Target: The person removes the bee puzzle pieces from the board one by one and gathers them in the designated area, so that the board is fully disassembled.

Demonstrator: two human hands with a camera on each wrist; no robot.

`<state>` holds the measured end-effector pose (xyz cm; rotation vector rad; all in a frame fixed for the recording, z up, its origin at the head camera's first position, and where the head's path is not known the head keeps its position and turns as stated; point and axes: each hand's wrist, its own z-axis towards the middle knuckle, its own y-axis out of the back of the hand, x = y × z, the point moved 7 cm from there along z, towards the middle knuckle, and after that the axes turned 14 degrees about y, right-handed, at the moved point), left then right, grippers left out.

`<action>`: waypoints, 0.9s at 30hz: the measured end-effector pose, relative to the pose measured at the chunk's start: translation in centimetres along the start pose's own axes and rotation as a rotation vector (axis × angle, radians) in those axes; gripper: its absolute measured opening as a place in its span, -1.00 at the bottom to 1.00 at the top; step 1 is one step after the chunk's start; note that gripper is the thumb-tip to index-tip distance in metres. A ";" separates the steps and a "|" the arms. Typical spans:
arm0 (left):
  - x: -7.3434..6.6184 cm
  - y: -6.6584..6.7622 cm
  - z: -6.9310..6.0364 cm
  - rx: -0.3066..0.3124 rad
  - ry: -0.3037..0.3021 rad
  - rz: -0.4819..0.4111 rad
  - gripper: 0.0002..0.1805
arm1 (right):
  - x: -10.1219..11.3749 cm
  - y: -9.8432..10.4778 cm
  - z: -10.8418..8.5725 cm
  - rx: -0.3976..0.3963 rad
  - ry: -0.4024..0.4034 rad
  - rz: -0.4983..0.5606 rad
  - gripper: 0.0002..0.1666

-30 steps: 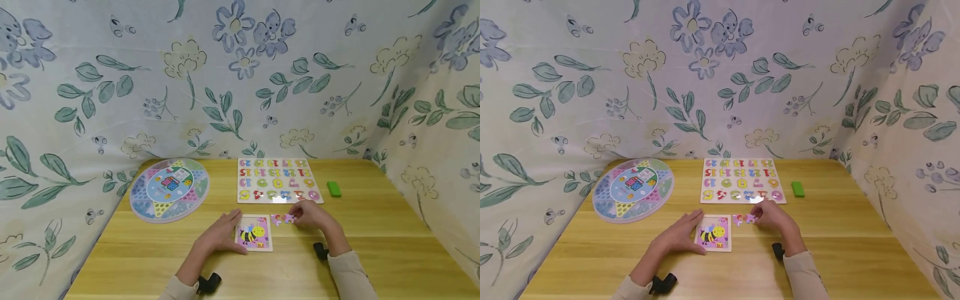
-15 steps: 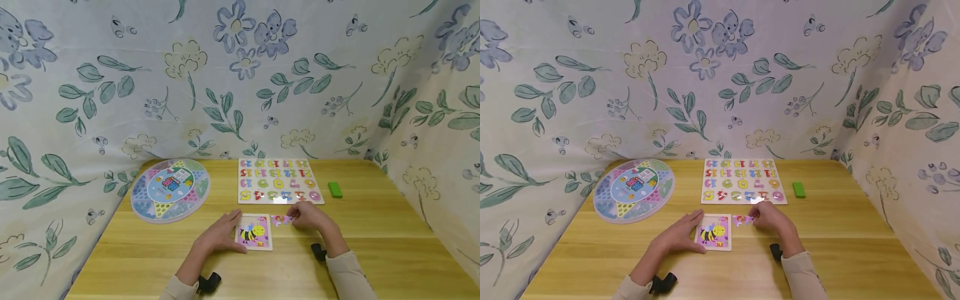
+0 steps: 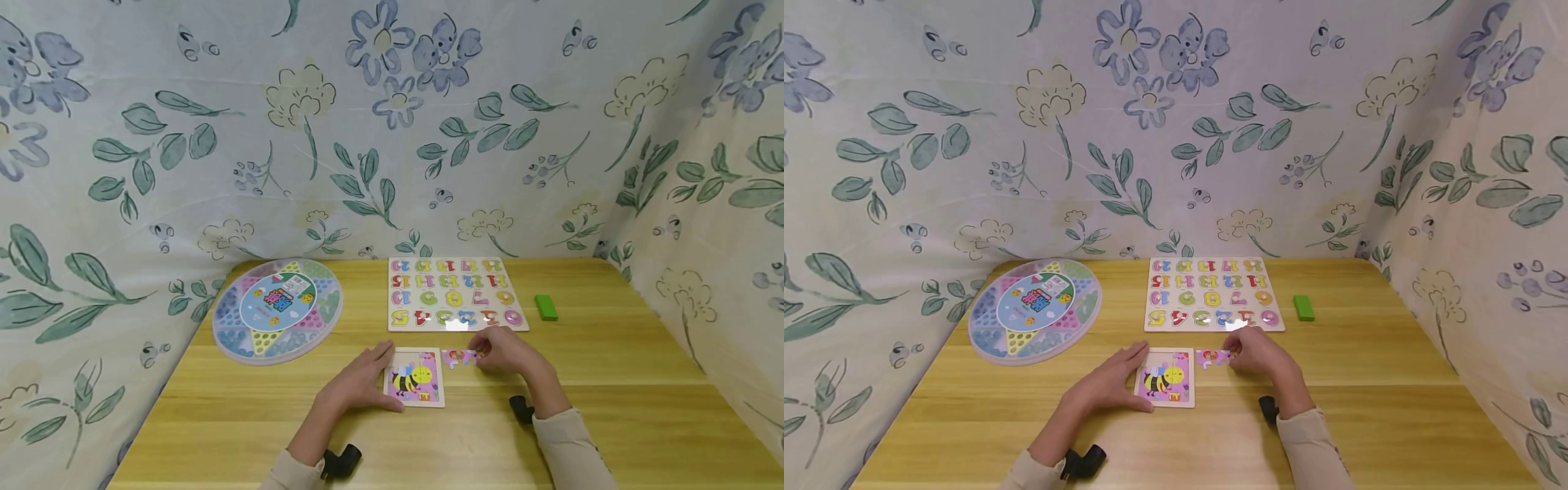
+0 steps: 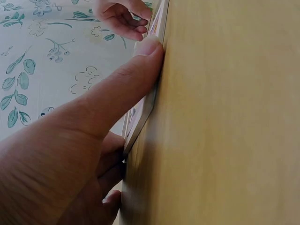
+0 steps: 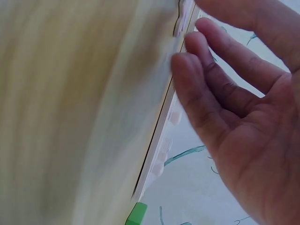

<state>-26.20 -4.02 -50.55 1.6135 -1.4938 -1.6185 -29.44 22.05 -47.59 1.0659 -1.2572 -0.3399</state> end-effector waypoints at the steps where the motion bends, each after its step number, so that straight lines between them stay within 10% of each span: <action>1: 0.0 0.0 0.0 -0.003 0.001 0.000 0.31 | 0.1 0.0 0.1 -0.003 0.009 -0.005 -0.72; 27: 0.1 0.0 0.0 -0.028 0.018 0.019 0.29 | 6.7 -3.6 3.8 0.016 0.209 -0.037 -0.80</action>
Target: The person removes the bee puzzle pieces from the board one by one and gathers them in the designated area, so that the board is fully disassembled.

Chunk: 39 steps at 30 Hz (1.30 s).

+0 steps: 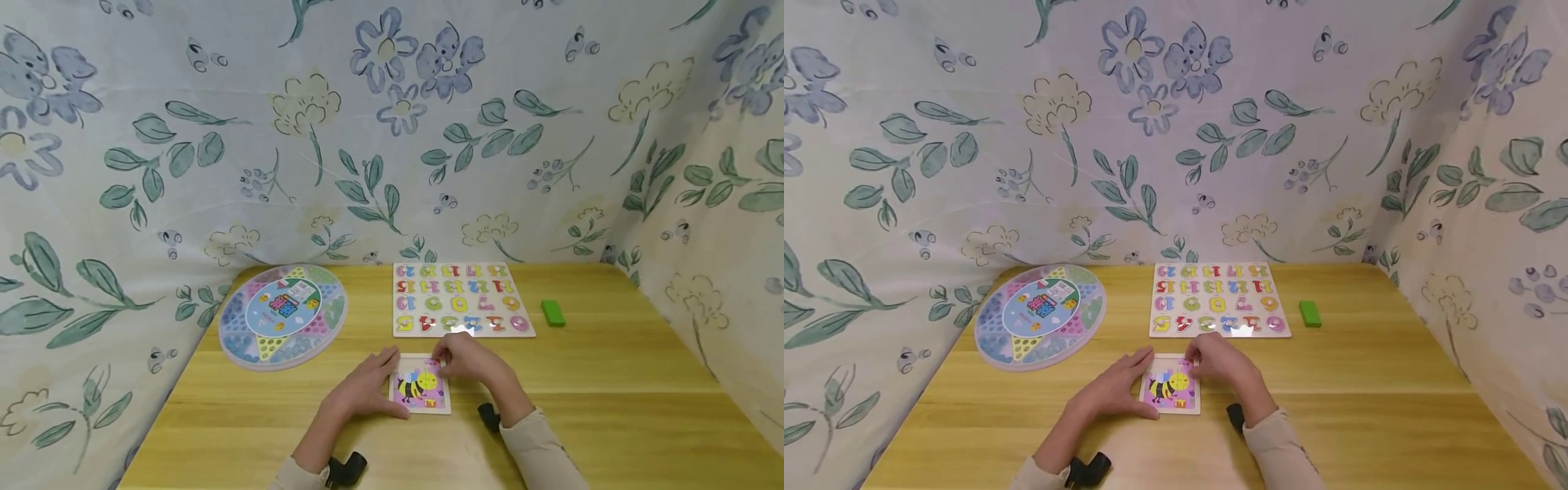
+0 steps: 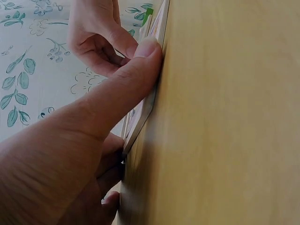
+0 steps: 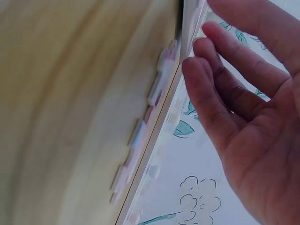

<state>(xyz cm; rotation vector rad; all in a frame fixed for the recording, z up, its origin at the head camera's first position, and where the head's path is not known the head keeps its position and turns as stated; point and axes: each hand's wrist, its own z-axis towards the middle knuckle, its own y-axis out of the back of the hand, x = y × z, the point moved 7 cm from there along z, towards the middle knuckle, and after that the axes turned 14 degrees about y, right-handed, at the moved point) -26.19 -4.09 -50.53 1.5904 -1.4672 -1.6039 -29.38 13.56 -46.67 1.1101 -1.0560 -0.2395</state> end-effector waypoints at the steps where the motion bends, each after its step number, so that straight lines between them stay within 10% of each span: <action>1: 0.0 0.0 0.0 0.001 0.000 -0.001 0.29 | 0.0 -0.1 0.2 0.006 -0.008 -0.001 -0.81; 39: 0.2 -0.2 0.1 0.031 0.035 -0.048 0.31 | 0.1 -0.2 0.6 0.031 -0.100 -0.058 -0.78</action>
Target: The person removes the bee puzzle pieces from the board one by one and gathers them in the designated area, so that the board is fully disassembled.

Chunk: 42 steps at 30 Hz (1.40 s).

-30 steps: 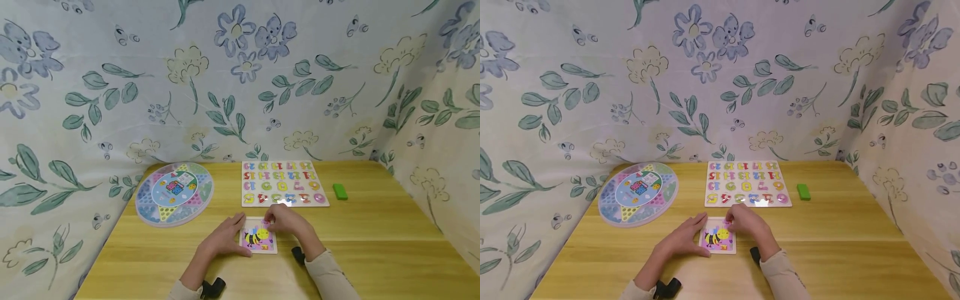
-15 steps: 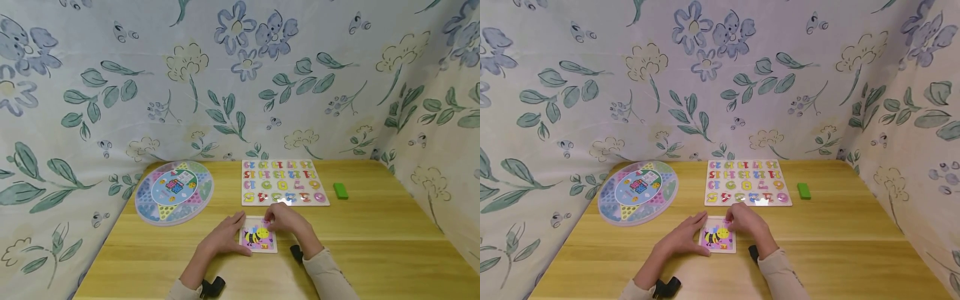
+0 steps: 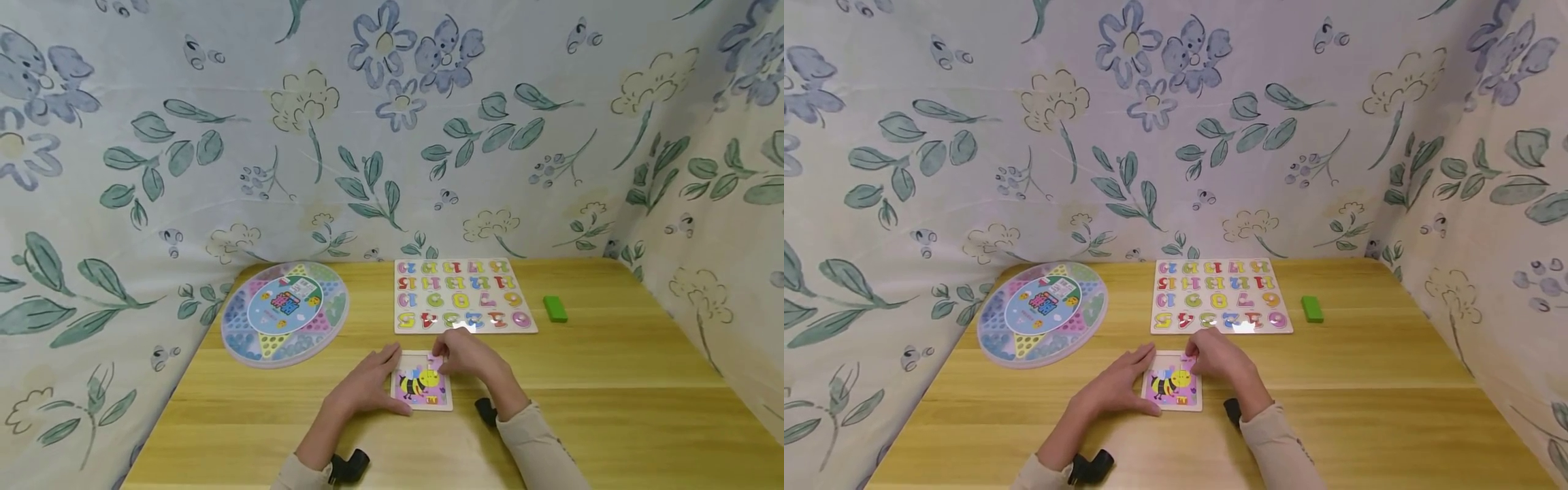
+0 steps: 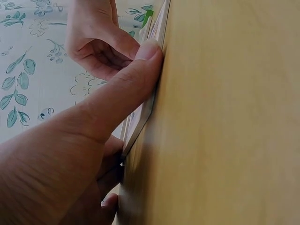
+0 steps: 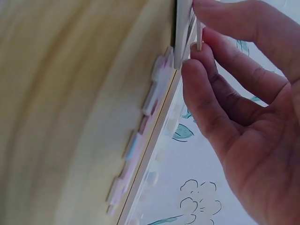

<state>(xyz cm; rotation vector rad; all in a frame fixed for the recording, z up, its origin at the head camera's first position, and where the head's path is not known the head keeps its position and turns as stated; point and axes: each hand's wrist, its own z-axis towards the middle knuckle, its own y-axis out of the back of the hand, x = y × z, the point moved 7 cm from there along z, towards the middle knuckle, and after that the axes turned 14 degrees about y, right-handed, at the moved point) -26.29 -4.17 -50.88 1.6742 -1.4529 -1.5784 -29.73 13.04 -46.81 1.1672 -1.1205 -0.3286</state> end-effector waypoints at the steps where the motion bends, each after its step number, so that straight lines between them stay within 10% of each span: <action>1: 0.0 0.1 0.0 -0.001 0.001 0.000 0.31 | 0.0 0.1 0.0 -0.002 0.004 0.002 -0.78; 23: 0.1 0.1 0.2 -0.024 -0.011 0.020 0.31 | -1.2 1.1 0.3 -0.049 0.037 0.083 -0.75; 33: 0.2 -0.2 0.1 -0.007 0.009 0.027 0.30 | -0.1 0.1 1.6 0.076 0.061 -0.015 -0.55; 42: -0.1 0.1 0.0 -0.017 -0.008 0.037 0.30 | 0.1 0.0 1.8 0.085 0.099 -0.038 -0.75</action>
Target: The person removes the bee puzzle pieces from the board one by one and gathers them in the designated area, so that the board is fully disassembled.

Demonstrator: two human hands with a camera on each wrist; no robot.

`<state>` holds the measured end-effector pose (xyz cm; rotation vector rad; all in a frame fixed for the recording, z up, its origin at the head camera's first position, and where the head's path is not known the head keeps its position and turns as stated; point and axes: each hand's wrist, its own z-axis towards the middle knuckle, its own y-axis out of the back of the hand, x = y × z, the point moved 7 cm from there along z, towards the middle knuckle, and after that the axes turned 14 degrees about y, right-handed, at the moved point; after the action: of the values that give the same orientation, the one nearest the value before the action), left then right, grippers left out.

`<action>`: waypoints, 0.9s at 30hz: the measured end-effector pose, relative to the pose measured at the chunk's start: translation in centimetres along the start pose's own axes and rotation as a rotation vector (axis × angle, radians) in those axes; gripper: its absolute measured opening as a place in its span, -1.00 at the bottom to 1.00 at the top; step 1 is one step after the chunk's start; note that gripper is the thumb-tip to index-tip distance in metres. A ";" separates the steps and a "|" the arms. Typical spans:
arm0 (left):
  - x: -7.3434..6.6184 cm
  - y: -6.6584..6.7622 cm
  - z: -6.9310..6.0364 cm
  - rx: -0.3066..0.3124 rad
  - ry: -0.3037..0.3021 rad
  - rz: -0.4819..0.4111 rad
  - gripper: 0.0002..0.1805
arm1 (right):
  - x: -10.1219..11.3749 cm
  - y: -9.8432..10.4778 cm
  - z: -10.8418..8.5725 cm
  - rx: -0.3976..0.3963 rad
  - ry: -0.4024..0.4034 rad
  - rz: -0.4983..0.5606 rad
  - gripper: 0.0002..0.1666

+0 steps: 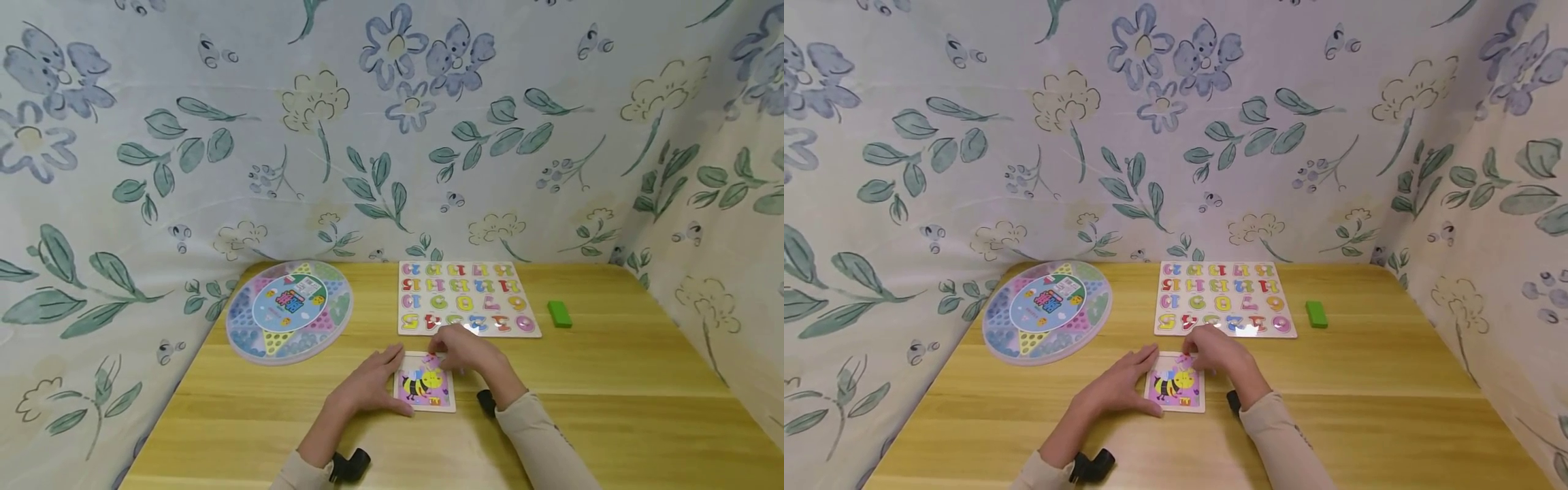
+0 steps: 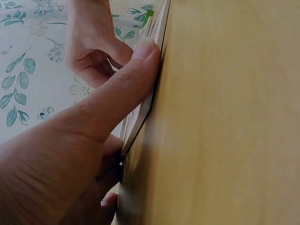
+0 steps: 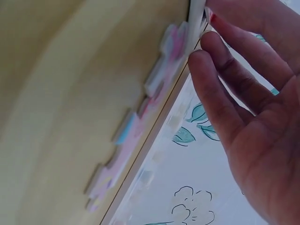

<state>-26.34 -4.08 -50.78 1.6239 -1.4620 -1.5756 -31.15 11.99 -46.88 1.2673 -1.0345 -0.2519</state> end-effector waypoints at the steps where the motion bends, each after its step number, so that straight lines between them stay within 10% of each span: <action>1: 0.0 0.0 0.0 0.000 -0.002 -0.001 0.30 | 0.0 0.0 0.0 -0.006 0.003 0.001 -0.77; 27: -0.1 0.0 -0.1 -0.001 -0.008 -0.013 0.31 | -1.6 0.5 -0.9 -0.079 -0.059 0.051 -0.80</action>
<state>-26.19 -4.03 -50.68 1.6317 -1.4568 -1.5915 -31.58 13.80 -47.14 1.1667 -1.0954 -0.2892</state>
